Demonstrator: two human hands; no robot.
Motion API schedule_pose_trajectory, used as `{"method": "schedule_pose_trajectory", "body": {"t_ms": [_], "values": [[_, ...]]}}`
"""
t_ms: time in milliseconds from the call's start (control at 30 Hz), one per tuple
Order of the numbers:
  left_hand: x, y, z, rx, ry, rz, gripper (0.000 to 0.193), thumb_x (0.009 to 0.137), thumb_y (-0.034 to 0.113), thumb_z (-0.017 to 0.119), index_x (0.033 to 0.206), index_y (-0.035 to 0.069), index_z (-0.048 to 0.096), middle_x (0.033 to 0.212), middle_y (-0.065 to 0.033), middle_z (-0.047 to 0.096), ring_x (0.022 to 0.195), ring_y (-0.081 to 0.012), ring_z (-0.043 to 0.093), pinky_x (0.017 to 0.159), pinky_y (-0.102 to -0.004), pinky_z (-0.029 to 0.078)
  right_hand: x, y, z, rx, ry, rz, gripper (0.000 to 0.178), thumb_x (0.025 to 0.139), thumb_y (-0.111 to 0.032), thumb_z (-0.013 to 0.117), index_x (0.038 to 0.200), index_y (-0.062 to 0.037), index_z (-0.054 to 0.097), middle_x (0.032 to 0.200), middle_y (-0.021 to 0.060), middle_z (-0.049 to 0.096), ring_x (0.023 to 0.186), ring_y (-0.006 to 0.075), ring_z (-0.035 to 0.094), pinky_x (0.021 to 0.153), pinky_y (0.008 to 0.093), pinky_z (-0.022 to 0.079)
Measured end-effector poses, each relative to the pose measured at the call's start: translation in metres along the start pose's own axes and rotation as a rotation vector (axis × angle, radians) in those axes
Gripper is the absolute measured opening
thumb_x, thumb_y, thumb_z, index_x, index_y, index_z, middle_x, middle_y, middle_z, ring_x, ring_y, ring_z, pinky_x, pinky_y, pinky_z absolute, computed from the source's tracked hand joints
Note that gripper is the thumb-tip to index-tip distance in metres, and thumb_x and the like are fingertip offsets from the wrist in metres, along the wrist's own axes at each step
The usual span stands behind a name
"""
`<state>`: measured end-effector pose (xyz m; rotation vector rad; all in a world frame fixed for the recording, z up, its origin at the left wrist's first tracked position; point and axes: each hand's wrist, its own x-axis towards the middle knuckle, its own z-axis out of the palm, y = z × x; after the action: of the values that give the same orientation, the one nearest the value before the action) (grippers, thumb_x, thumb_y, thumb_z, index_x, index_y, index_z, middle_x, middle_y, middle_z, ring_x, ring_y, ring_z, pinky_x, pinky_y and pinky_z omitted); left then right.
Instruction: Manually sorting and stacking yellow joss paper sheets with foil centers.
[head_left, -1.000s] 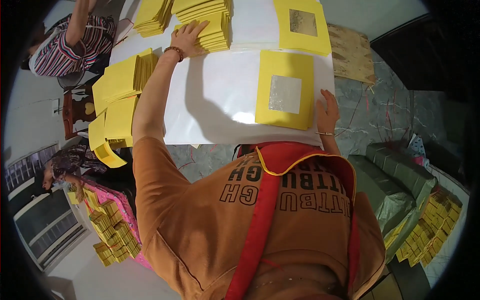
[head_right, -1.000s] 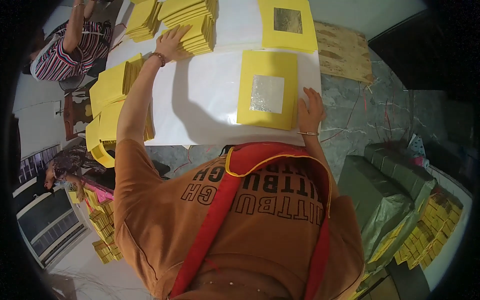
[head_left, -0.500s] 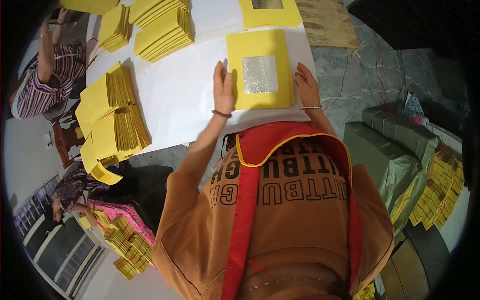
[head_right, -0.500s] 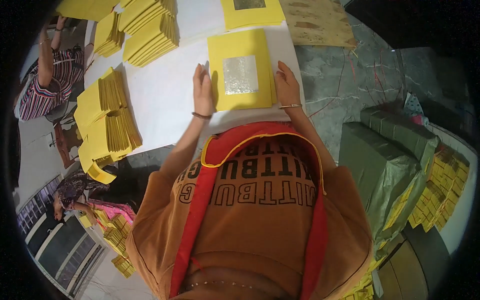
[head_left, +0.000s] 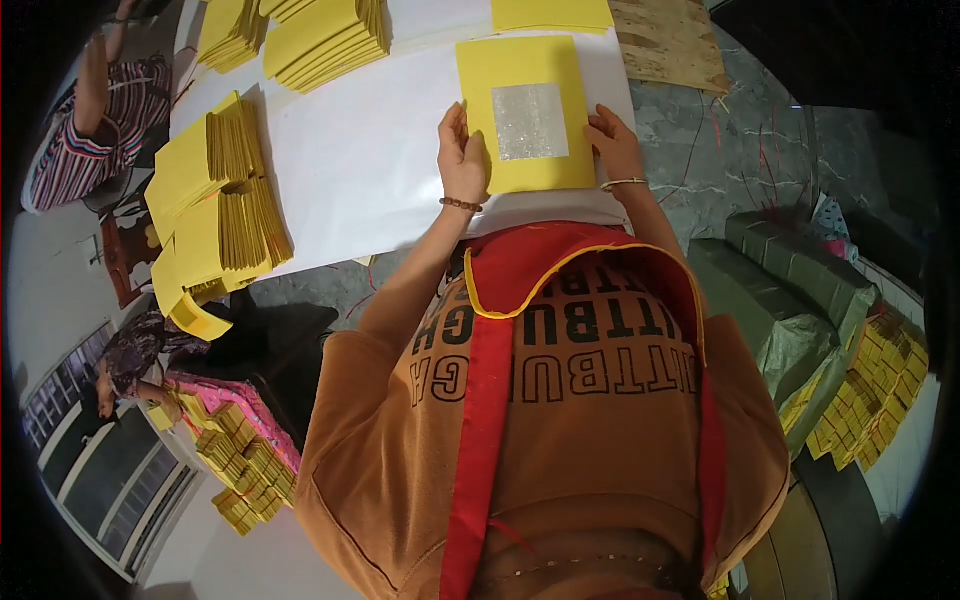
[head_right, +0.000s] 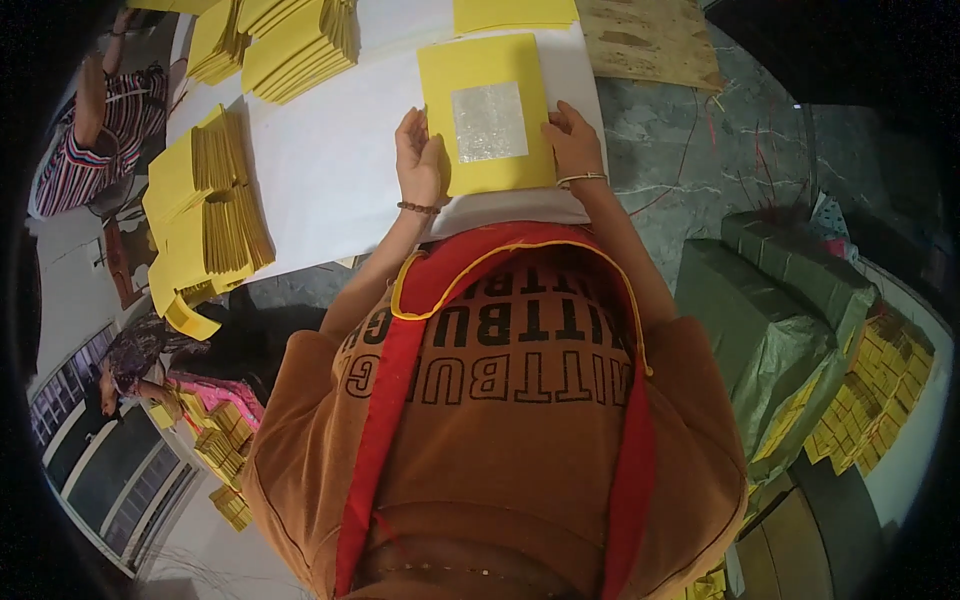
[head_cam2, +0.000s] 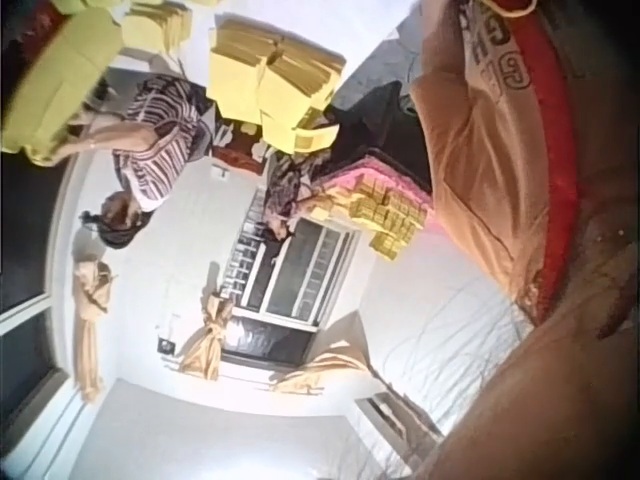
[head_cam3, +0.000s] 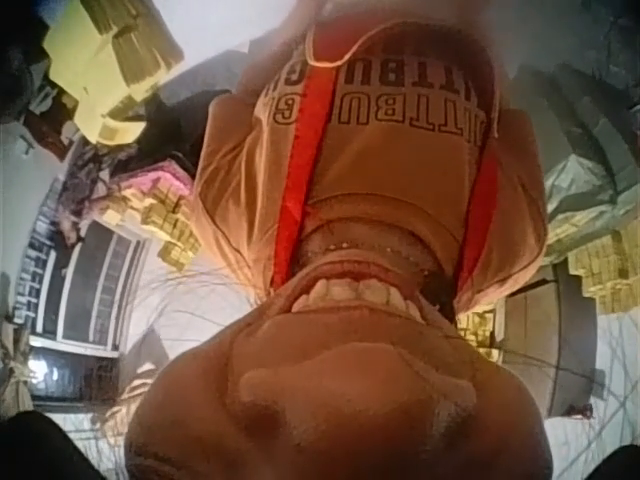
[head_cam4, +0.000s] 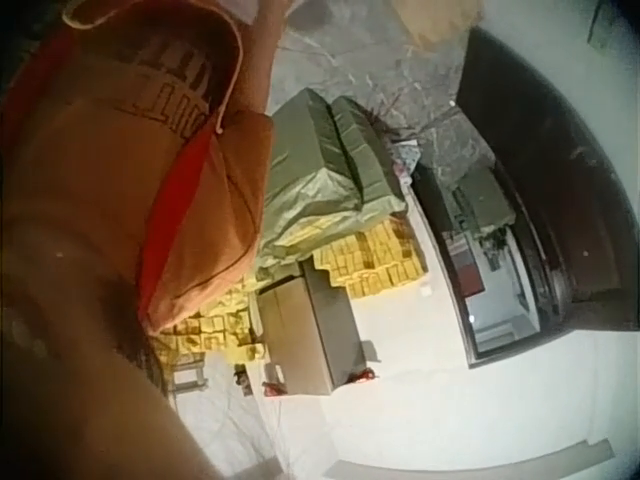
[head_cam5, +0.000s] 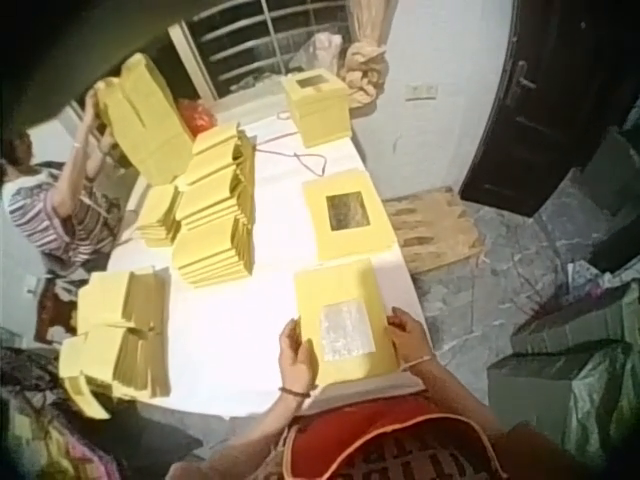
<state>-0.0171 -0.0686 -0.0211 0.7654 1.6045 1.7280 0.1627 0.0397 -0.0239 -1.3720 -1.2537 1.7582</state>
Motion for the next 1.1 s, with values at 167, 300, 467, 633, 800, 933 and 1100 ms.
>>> {"method": "schedule_pose_trajectory", "body": {"t_ms": [167, 300, 467, 633, 800, 933, 1100], "values": [[0.002, 0.002, -0.007, 0.621, -0.128, 0.28, 0.048, 0.072, -0.009, 0.047, 0.118, 0.004, 0.043, 0.116, -0.0183, 0.045, 0.109, -0.0328, 0.043, 0.093, -0.0357, 0.035, 0.003, -0.004, 0.004, -0.154, -0.182, 0.052, 0.044, 0.076, -0.012, 0.057, 0.115, 0.0061, 0.046, 0.106, 0.0135, 0.056, 0.09, 0.0174, 0.055, 0.077, 0.0251, 0.043], [0.006, 0.008, -0.006, 0.895, -0.165, 0.52, 0.034, 0.071, -0.006, 0.052, 0.102, 0.005, 0.056, 0.107, -0.0159, 0.05, 0.099, -0.0331, 0.046, 0.083, -0.0372, 0.039, 0.001, 0.008, 0.02, -0.423, 0.034, -0.368, 0.041, 0.076, -0.012, 0.053, 0.112, 0.005, 0.043, 0.108, 0.0208, 0.052, 0.09, 0.0294, 0.056, 0.078, 0.0326, 0.043], [0.018, 0.029, 0.018, 0.8, -0.258, 0.408, 0.021, 0.07, 0.001, 0.059, 0.091, 0.005, 0.06, 0.089, -0.0117, 0.057, 0.083, -0.0291, 0.052, 0.073, -0.0361, 0.043, -0.017, -0.012, 0.035, -0.34, 0.054, -0.28, 0.048, 0.077, -0.011, 0.049, 0.12, 0.0015, 0.031, 0.109, 0.0243, 0.05, 0.094, 0.036, 0.054, 0.081, 0.0374, 0.042], [0.031, 0.034, 0.067, 0.075, -0.326, -0.079, 0.036, 0.073, 0.017, 0.068, 0.099, -0.002, 0.053, 0.07, -0.0076, 0.055, 0.061, -0.0136, 0.052, 0.058, -0.025, 0.045, -0.023, -0.013, 0.036, -0.416, -0.035, -0.279, 0.056, 0.078, -0.012, 0.049, 0.127, -0.0022, 0.024, 0.113, 0.0238, 0.048, 0.1, 0.0345, 0.052, 0.082, 0.0359, 0.042], [0.038, 0.018, 0.07, 0.323, -0.273, -0.087, 0.047, 0.069, 0.022, 0.072, 0.102, -0.002, 0.05, 0.069, -0.0028, 0.049, 0.059, -0.0092, 0.049, 0.055, -0.0218, 0.044, -0.019, -0.003, 0.042, -0.316, -0.168, -0.394, 0.059, 0.078, -0.015, 0.053, 0.127, -0.0012, 0.025, 0.117, 0.0209, 0.046, 0.106, 0.0297, 0.049, 0.085, 0.033, 0.04], [0.045, 0.006, 0.059, 0.137, -0.301, -0.18, 0.049, 0.069, 0.021, 0.073, 0.104, -0.002, 0.048, 0.071, -0.0027, 0.05, 0.06, -0.0088, 0.049, 0.052, -0.0214, 0.044, -0.019, -0.015, 0.04, 0.192, -0.445, -0.217, 0.06, 0.08, -0.017, 0.054, 0.13, -0.0005, 0.025, 0.124, 0.0127, 0.042, 0.113, 0.0214, 0.042, 0.092, 0.0291, 0.034], [0.048, 0.008, 0.055, -0.046, -0.367, -0.249, 0.047, 0.072, 0.017, 0.07, 0.107, -0.002, 0.046, 0.075, -0.0021, 0.051, 0.064, -0.008, 0.051, 0.052, -0.0203, 0.046, -0.014, 0.001, 0.039, 0.336, -0.357, -0.063, 0.061, 0.086, -0.019, 0.047, 0.135, -0.0009, 0.016, 0.135, 0.011, 0.028, 0.123, 0.0192, 0.029, 0.099, 0.0277, 0.025]]}}
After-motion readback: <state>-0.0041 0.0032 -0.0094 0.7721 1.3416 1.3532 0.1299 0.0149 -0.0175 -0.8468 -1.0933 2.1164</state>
